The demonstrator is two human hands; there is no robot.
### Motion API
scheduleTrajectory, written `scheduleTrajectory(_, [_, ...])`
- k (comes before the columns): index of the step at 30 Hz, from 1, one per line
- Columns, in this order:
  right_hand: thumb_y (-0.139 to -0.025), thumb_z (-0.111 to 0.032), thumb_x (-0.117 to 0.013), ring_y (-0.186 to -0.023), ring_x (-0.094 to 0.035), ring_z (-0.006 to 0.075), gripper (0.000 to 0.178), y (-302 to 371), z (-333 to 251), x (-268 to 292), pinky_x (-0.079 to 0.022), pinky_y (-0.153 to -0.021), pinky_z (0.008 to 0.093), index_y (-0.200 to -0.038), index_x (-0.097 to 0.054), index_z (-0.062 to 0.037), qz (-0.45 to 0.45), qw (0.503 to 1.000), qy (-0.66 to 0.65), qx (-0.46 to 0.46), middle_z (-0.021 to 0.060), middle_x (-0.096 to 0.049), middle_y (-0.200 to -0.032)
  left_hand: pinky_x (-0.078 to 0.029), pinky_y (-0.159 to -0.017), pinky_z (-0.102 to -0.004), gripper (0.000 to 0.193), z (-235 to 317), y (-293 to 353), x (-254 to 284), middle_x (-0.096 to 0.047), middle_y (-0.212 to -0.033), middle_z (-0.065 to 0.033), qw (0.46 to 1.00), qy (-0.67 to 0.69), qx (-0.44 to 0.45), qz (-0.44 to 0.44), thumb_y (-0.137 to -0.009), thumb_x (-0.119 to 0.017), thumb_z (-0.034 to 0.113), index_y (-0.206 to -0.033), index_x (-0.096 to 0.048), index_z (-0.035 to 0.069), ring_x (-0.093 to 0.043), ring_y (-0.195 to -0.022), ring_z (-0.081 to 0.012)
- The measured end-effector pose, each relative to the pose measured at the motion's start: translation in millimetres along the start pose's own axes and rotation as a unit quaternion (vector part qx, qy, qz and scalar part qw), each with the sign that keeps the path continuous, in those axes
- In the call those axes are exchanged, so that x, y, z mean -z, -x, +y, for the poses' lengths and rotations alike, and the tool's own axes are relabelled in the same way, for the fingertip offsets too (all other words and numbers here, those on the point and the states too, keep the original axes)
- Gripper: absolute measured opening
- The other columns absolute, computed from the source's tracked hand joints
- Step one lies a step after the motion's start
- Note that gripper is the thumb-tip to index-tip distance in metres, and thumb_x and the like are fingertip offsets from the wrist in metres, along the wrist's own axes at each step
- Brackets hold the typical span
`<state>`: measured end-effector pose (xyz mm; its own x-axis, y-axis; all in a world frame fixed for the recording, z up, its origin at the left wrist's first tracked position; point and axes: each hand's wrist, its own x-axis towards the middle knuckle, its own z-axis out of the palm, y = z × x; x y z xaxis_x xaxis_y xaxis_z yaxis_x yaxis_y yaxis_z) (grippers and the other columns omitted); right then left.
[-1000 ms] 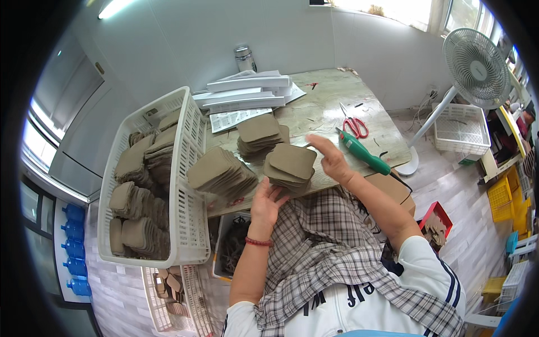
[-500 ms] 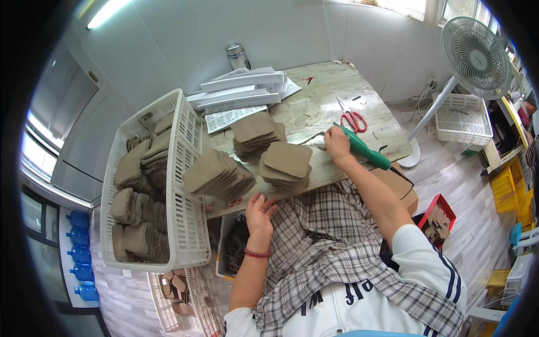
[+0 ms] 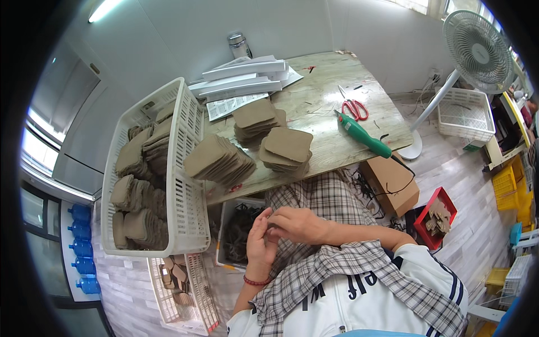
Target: The person uses a green rotary tool to trim the edges of stacked square cardboard pieces. They hold each piece, run the tool along the perimeter, and place the finished pieces into a white basket. The person then stacks the trimmed pieces on the table.
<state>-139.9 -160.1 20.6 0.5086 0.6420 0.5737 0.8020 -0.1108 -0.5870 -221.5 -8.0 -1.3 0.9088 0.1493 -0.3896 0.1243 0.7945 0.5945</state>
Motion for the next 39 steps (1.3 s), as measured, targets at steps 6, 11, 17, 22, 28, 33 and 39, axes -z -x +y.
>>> scheduleTrajectory(6, [-0.088,-0.02,-0.073,-0.083,-0.064,0.0199,0.026,10.4,39.3,8.6,-0.053,-0.074,0.0311,-0.101,-0.065,0.0003,0.185,0.93,-0.159,-0.275,0.0081,-0.063,-0.092,-0.054,-0.072,-0.0317,0.019,21.2,-13.3,130.1,-0.068,-0.097,-0.0097,0.945,-0.234,-0.094,0.209,-0.099,-0.057,0.015,-0.113,-0.062,0.003,-0.065,-0.088,-0.0204])
scheduleTrajectory(11, [-0.09,-0.047,-0.068,-0.111,-0.058,0.0191,0.067,28.7,112.2,42.6,-0.045,-0.098,0.033,-0.124,-0.054,0.0088,0.245,0.799,-0.249,-0.489,0.0159,-0.063,-0.117,-0.049,-0.09,-0.0317,0.027,44.9,-18.0,82.2,-0.065,-0.116,-0.0112,0.702,-0.66,-0.245,0.107,-0.098,-0.059,0.014,-0.118,-0.064,-0.003,-0.062,-0.106,-0.0216])
scheduleTrajectory(17, [-0.081,-0.066,-0.067,-0.135,-0.042,0.0344,0.108,-7.7,146.0,44.3,-0.03,-0.113,0.0406,-0.143,-0.031,0.0151,0.121,0.769,-0.29,-0.557,0.0299,-0.042,-0.143,-0.045,-0.098,-0.0331,0.048,48.5,-120.9,-55.5,-0.054,-0.132,-0.0167,0.856,-0.452,-0.248,-0.013,-0.093,-0.067,0.02,-0.131,-0.053,-0.007,-0.056,-0.118,-0.0233])
scheduleTrajectory(22, [-0.073,-0.064,-0.076,-0.132,-0.045,0.0354,0.115,-41.2,128.7,43.9,-0.037,-0.108,0.041,-0.142,-0.031,0.0157,0.133,0.758,-0.311,-0.557,0.0308,-0.044,-0.14,-0.047,-0.097,-0.037,0.077,55.6,-195.7,-84.2,-0.057,-0.127,-0.0254,0.813,-0.554,-0.158,0.082,-0.081,-0.076,0.039,-0.132,-0.048,-0.012,-0.058,-0.116,-0.0314])
scheduleTrajectory(28, [-0.067,-0.047,-0.088,-0.124,-0.051,0.0314,0.102,-41.7,136.6,49.2,-0.044,-0.101,0.0397,-0.135,-0.04,0.0132,0.097,0.764,-0.384,-0.509,0.0267,-0.049,-0.133,-0.053,-0.087,-0.0359,0.068,50.7,-192.2,-70.7,-0.062,-0.116,-0.0159,0.924,-0.382,0.008,-0.015,-0.075,-0.084,0.02,-0.127,-0.049,-0.005,-0.064,-0.101,-0.0236])
scheduleTrajectory(33, [-0.064,-0.035,-0.091,-0.132,-0.043,0.0313,0.118,-29.0,149.4,44.1,-0.038,-0.108,0.0383,-0.149,-0.021,0.0078,0.092,0.833,-0.324,-0.439,0.0232,-0.041,-0.142,-0.052,-0.091,-0.0372,0.08,38.7,-171.1,-59.9,-0.056,-0.126,-0.0137,0.952,-0.301,-0.008,-0.052,-0.071,-0.084,0.004,-0.138,-0.041,0.001,-0.058,-0.113,-0.0252])
scheduleTrajectory(39, [-0.062,-0.022,-0.093,-0.14,-0.031,0.0292,0.134,-9.4,159.9,62.4,-0.026,-0.116,0.0391,-0.157,0.0,-0.0086,0.054,0.942,-0.232,-0.236,0.0151,-0.024,-0.156,-0.047,-0.103,-0.0363,0.108,14.4,-168.9,-55.4,-0.05,-0.138,-0.0099,0.893,-0.383,-0.172,-0.16,-0.062,-0.088,-0.001,-0.151,-0.028,0.009,-0.052,-0.124,-0.0252])
